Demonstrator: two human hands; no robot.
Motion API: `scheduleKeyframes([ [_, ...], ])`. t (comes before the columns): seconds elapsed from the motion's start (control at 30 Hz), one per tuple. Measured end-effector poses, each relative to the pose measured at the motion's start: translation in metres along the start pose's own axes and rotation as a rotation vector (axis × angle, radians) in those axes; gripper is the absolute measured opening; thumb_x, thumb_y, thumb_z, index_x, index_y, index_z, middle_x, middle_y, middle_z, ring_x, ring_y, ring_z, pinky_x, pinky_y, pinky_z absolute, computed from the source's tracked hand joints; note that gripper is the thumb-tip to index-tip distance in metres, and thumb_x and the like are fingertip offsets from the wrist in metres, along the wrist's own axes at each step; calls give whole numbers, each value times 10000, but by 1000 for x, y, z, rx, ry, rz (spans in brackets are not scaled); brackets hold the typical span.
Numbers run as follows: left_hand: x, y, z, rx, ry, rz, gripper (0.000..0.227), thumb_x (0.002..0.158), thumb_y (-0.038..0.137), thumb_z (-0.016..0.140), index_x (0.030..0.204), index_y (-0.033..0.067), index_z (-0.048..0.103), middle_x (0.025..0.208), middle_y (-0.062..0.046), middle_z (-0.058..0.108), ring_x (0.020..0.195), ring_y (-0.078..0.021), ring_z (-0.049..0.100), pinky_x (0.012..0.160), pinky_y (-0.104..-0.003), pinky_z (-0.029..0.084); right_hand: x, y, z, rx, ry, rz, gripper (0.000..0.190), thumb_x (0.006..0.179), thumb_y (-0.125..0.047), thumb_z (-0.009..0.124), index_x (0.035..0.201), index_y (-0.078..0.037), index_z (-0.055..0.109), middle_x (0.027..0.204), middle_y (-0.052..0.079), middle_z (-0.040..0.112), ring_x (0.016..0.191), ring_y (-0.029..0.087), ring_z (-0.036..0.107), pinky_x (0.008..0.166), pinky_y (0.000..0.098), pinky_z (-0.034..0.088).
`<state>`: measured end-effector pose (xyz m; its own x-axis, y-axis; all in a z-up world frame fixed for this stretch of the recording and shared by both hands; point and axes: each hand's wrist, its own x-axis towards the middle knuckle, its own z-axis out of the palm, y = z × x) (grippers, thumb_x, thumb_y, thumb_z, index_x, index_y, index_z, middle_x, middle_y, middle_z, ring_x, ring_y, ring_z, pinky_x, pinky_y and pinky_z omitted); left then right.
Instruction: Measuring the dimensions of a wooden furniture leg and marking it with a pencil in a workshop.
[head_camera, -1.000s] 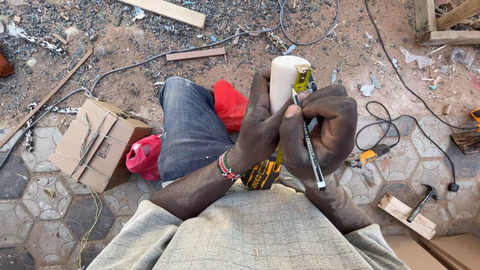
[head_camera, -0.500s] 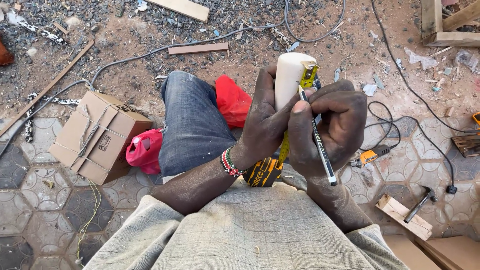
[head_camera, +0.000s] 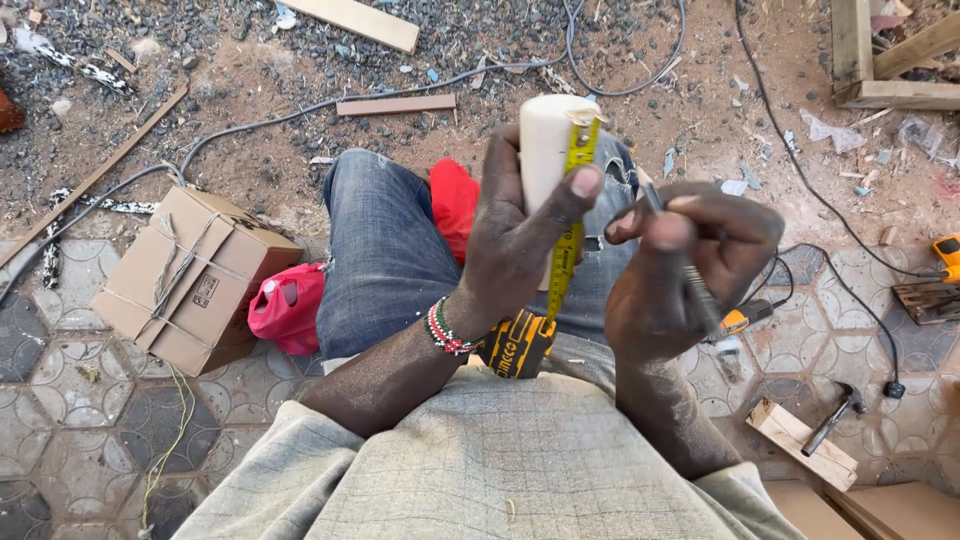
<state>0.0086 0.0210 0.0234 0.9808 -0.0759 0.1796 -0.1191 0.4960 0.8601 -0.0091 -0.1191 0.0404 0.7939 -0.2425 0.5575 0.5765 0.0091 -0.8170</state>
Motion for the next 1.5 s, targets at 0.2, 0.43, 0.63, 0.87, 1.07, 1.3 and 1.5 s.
scheduleKeyframes([
  [0.2,8,24,-6,38,68,78,524,1220,307,729,1587,102,416,1317,-79,626,1065,-129,706,951,-306,630,-53,58,-31,224,-190,832,281,1269,-309,567,1149,-98,707,1054,19,658,958,114,544,851,309,457],
  [0.43,26,43,1,10,57,94,570,1209,294,730,1641,95,416,1273,-67,675,1041,-134,734,959,-304,653,-108,84,-44,1116,-493,1318,790,1228,-613,508,1780,-48,490,1558,272,692,1373,438,721,1166,667,599],
  [0.63,31,47,-7,-16,-21,105,541,1213,226,733,1638,112,418,1256,-54,671,966,-103,702,869,-257,609,-83,63,-19,1365,-634,1168,748,1202,-580,499,1493,96,631,1338,374,747,1248,565,790,1065,609,681],
  [0.87,42,53,-19,291,-79,99,683,1142,426,760,1588,69,386,1187,-88,652,727,-100,665,584,-237,580,-75,41,-24,1199,-547,1024,596,1207,-482,460,1419,47,633,1300,335,702,1152,353,726,963,424,640],
  [1.07,46,48,-23,448,-89,12,863,1036,559,795,1594,75,348,1177,-109,712,686,-125,722,541,-249,620,-80,39,-53,963,-467,817,469,1200,-415,539,1337,8,689,1274,289,725,1123,382,734,972,485,629],
  [1.3,51,41,-41,448,-135,-115,886,1071,563,696,1645,35,276,1220,-156,652,665,-146,741,524,-256,631,-55,6,-62,662,-476,529,297,1143,-213,628,1217,31,781,1301,304,736,1119,368,713,966,463,603],
  [1.5,46,45,-66,222,-140,-189,710,1066,232,787,1678,-2,511,1253,-150,826,824,-179,762,682,-320,652,-31,20,-83,254,-305,459,306,1078,-250,677,1022,29,790,1246,317,815,1228,413,787,1038,478,567],
])
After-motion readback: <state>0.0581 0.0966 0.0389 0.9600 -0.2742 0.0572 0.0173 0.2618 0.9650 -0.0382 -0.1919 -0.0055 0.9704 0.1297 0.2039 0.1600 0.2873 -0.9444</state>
